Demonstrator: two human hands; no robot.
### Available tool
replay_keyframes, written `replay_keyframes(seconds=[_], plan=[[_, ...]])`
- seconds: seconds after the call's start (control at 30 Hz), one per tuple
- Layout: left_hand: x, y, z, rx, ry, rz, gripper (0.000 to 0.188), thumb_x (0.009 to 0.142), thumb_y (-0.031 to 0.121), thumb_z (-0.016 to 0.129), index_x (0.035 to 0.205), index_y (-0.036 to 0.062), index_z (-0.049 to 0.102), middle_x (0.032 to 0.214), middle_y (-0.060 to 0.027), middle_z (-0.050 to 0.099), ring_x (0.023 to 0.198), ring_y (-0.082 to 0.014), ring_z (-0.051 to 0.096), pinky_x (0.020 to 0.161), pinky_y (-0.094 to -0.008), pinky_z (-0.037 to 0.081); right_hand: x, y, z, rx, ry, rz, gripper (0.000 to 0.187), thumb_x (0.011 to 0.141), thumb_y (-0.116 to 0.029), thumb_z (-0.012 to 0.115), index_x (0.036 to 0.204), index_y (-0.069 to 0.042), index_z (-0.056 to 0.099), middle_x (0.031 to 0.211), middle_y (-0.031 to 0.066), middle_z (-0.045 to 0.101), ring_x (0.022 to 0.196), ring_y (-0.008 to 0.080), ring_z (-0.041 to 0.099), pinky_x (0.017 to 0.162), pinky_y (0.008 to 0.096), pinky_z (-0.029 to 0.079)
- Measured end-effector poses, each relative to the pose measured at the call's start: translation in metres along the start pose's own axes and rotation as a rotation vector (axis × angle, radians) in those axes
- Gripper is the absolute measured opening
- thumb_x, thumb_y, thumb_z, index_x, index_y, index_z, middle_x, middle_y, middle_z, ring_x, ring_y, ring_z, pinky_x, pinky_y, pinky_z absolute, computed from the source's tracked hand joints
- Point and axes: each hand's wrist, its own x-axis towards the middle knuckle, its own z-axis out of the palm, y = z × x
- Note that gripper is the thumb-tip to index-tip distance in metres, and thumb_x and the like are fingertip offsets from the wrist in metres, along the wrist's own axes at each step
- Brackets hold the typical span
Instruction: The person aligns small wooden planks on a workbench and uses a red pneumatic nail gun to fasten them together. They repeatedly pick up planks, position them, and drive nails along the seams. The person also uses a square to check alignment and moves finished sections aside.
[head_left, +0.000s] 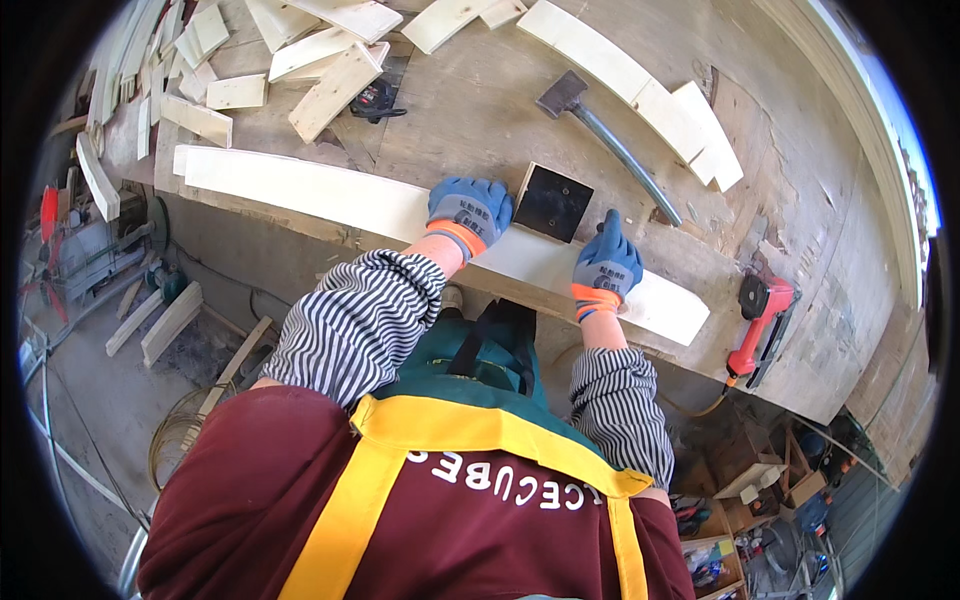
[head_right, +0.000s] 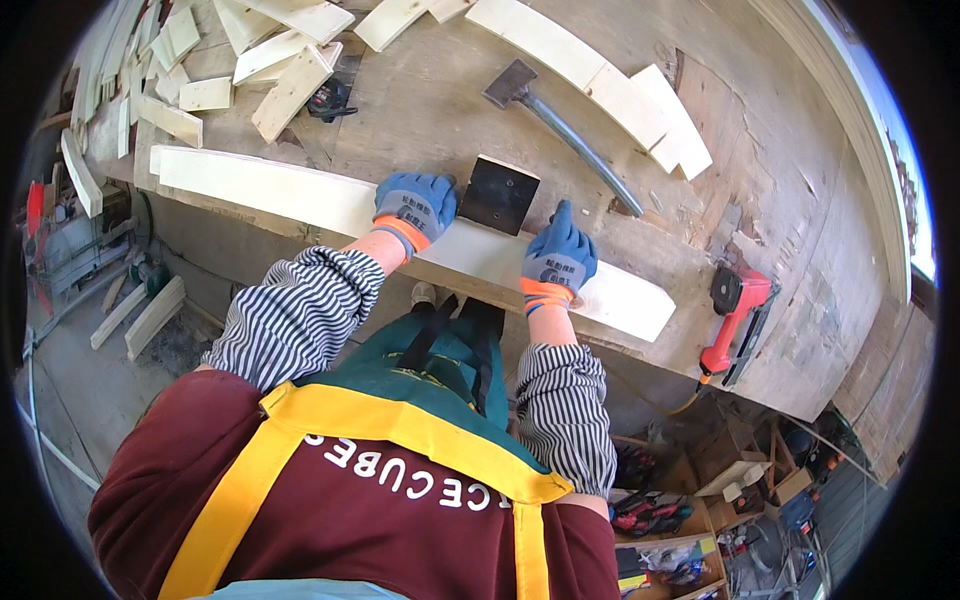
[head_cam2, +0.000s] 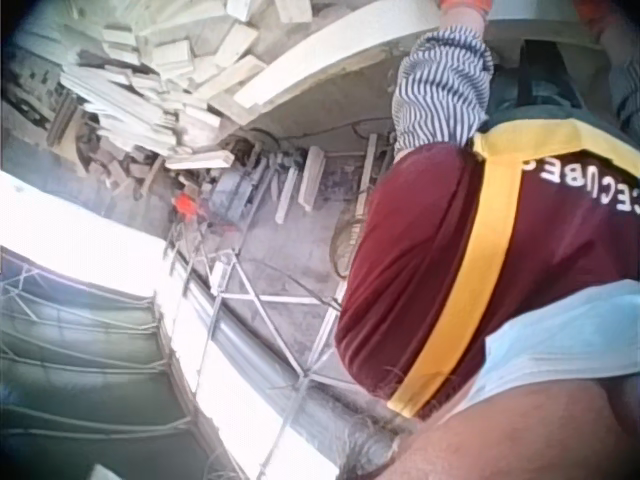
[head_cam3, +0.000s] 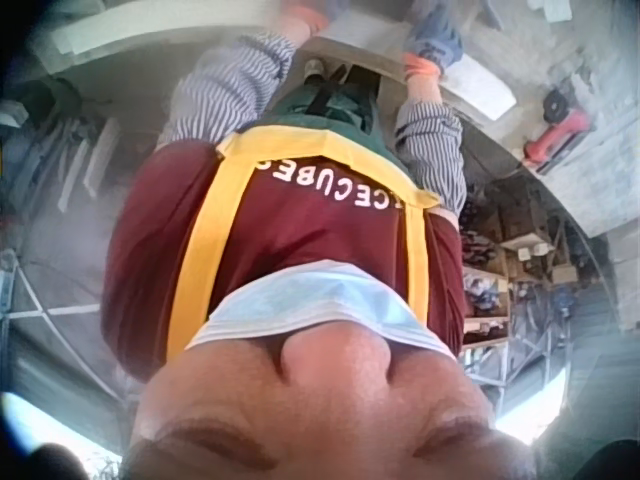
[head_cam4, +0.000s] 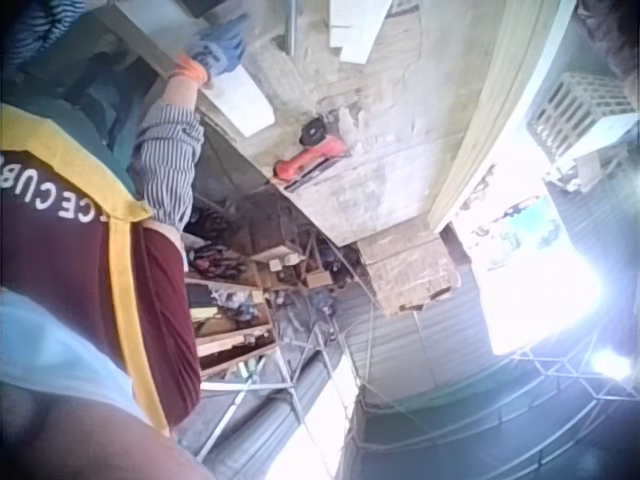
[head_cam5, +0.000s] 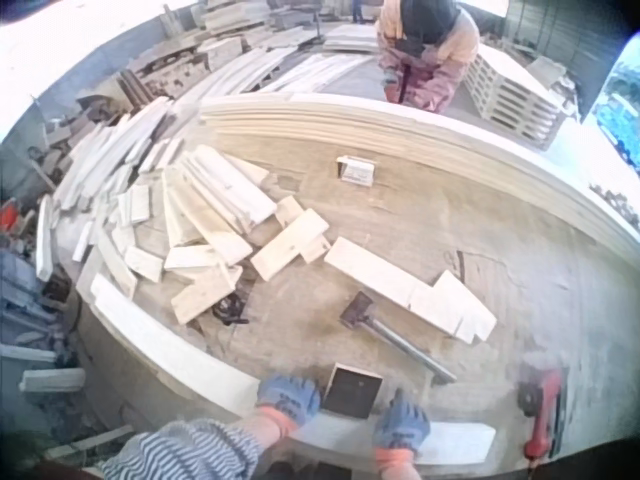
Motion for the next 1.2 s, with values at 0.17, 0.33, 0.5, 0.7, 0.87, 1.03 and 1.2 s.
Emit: replay_keyframes(seconds=[0.17,0.33,0.5,0.7,0.87,1.03,1.2], plan=[[-0.003,0.004,-0.01,0.021,-0.058,-0.047,0.031,0.095,0.037,0.046,0.101,0.0145,0.065,0.093,-0.0094,0.072,0.086,-0.0282,0.068,0.079,-0.0433,0.05,0.004,-0.005,-0.007,-0.073,-0.058,0.006,0.046,0.086,-0.017,0.057,0.132,-0.01,0.056,0.094,0.0089,0.071,0.084,0.0311,0.066,0.078,0.0449,0.05],[0.0,0.002,-0.005,0.007,-0.012,-0.034,0.031,0.096,0.039,0.044,0.1,0.0163,0.065,0.095,-0.0071,0.072,0.086,-0.0265,0.069,0.08,-0.0428,0.049,0.003,0.002,0.004,-0.057,0.059,-0.046,0.045,0.087,-0.016,0.057,0.131,-0.01,0.057,0.091,0.0106,0.071,0.082,0.0329,0.067,0.074,0.0467,0.05],[-0.003,0.002,-0.011,-0.044,-0.026,-0.026,0.03,0.096,0.04,0.046,0.098,0.0165,0.065,0.093,-0.0064,0.072,0.084,-0.0264,0.069,0.077,-0.0424,0.05,0.004,-0.001,0.0,-0.041,0.003,-0.037,0.042,0.088,-0.015,0.054,0.13,-0.008,0.055,0.094,0.009,0.073,0.082,0.0309,0.068,0.071,0.0448,0.051],[-0.003,0.003,-0.005,-0.067,0.03,-0.018,0.03,0.093,0.04,0.049,0.092,0.0158,0.066,0.088,-0.0062,0.071,0.081,-0.0278,0.068,0.074,-0.0424,0.05,0.005,-0.005,-0.009,-0.042,-0.13,0.054,0.045,0.091,-0.017,0.053,0.135,-0.01,0.053,0.098,0.0124,0.073,0.086,0.0328,0.068,0.074,0.0447,0.052],[-0.012,0.002,-0.004,-0.052,0.087,-0.031,0.028,0.091,0.039,0.051,0.089,0.0167,0.067,0.086,-0.0055,0.071,0.079,-0.0275,0.068,0.072,-0.0426,0.051,-0.001,0.0,0.001,0.014,-0.047,-0.035,0.046,0.088,-0.014,0.058,0.134,-0.012,0.054,0.097,0.0114,0.073,0.084,0.0312,0.069,0.071,0.0437,0.051],[-0.01,0.001,-0.007,-0.061,0.079,-0.017,0.028,0.091,0.037,0.05,0.09,0.017,0.069,0.087,-0.0044,0.073,0.081,-0.0264,0.07,0.073,-0.0423,0.052,0.002,-0.007,-0.008,-0.015,-0.123,0.043,0.046,0.086,-0.009,0.057,0.132,-0.016,0.058,0.096,0.0071,0.074,0.083,0.0271,0.07,0.072,0.04,0.053],[-0.008,0.005,0.0,-0.077,0.177,-0.026,0.024,0.086,0.035,0.055,0.08,0.0142,0.065,0.079,-0.0049,0.07,0.072,-0.0268,0.068,0.066,-0.0406,0.051,0.001,0.001,-0.005,-0.034,-0.058,-0.014,0.045,0.088,-0.01,0.056,0.133,-0.017,0.057,0.096,0.0075,0.074,0.081,0.0286,0.07,0.069,0.0411,0.052]])
